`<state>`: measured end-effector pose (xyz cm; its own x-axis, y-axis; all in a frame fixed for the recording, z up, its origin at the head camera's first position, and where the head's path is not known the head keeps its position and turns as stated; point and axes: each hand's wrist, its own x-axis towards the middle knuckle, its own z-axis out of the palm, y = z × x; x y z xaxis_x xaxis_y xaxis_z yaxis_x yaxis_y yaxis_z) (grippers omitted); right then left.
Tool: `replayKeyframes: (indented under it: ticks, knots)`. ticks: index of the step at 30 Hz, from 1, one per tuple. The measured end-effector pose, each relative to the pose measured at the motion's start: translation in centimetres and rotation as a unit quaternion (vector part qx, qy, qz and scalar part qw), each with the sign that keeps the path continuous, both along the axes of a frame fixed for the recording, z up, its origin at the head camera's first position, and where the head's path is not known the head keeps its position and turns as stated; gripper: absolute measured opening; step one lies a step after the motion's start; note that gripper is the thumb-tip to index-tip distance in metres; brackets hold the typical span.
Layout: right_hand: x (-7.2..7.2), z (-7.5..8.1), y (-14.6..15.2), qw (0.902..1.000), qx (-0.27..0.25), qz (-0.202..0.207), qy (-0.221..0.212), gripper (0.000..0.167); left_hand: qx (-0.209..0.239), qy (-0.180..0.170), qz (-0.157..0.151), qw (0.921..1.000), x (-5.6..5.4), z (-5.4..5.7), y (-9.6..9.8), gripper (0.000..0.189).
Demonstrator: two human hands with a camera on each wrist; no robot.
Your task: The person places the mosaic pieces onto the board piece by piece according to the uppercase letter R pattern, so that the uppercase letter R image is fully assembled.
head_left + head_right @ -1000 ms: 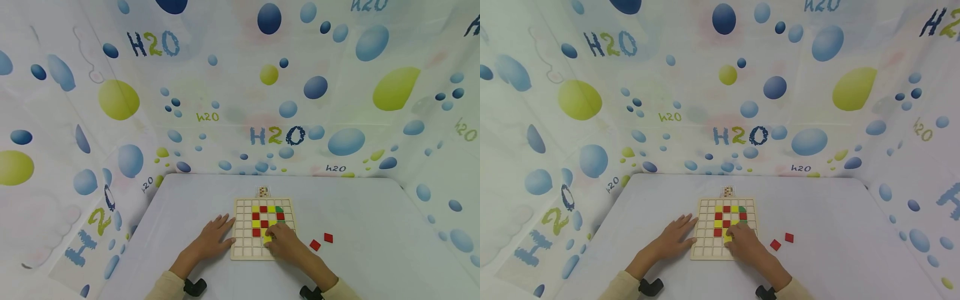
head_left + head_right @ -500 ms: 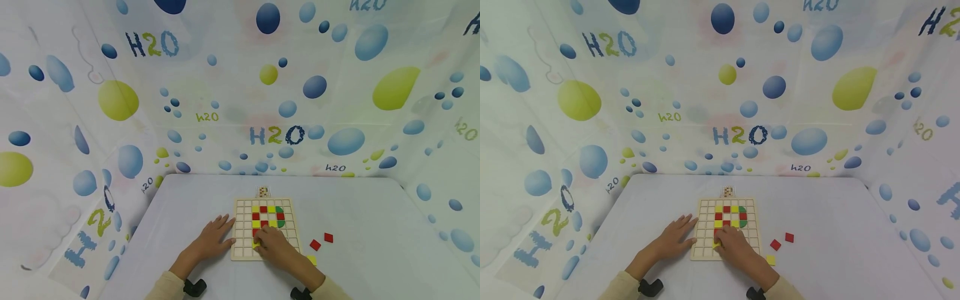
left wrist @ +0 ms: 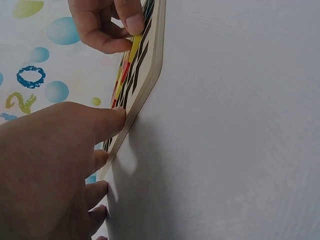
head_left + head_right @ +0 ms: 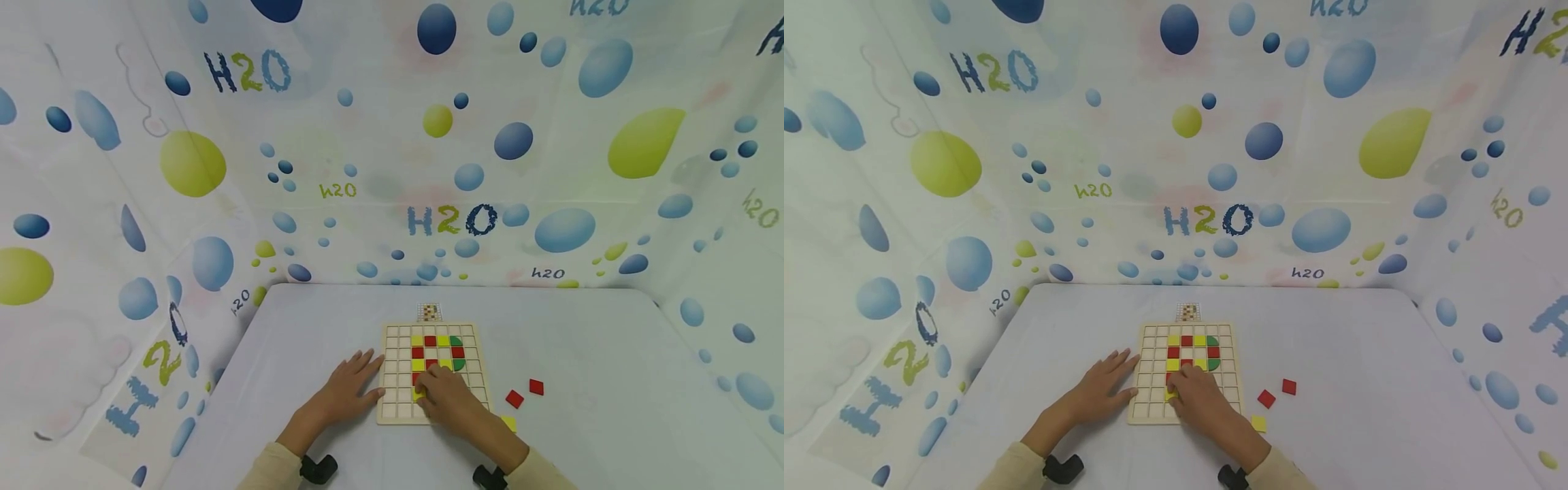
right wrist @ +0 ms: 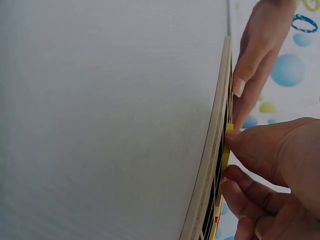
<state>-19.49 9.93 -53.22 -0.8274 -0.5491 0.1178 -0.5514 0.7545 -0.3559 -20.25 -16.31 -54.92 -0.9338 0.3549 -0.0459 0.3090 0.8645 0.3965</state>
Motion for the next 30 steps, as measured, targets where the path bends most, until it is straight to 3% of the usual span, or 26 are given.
replayKeyframes:
  ticks: [10,18,24,30]
  knots:
    - [-0.1,0.3,-0.3,0.9998,-0.002,-0.015,-0.015,0.011,-0.002,-0.005,0.001,1.0000,0.0,0.1,0.0,0.070]
    - [-0.2,0.3,0.9,0.9999,0.000,-0.011,0.002,0.016,0.001,-0.007,0.003,1.0000,0.0,0.1,0.1,0.070]
    - [0.1,0.8,4.5,0.9924,-0.054,-0.088,-0.067,0.022,0.000,-0.002,0.002,1.0000,0.0,0.0,0.1,0.070]
    - [0.8,1.0,9.2,0.9776,-0.048,-0.178,-0.101,0.027,0.003,-0.005,0.004,1.0000,0.0,0.1,0.1,0.069]
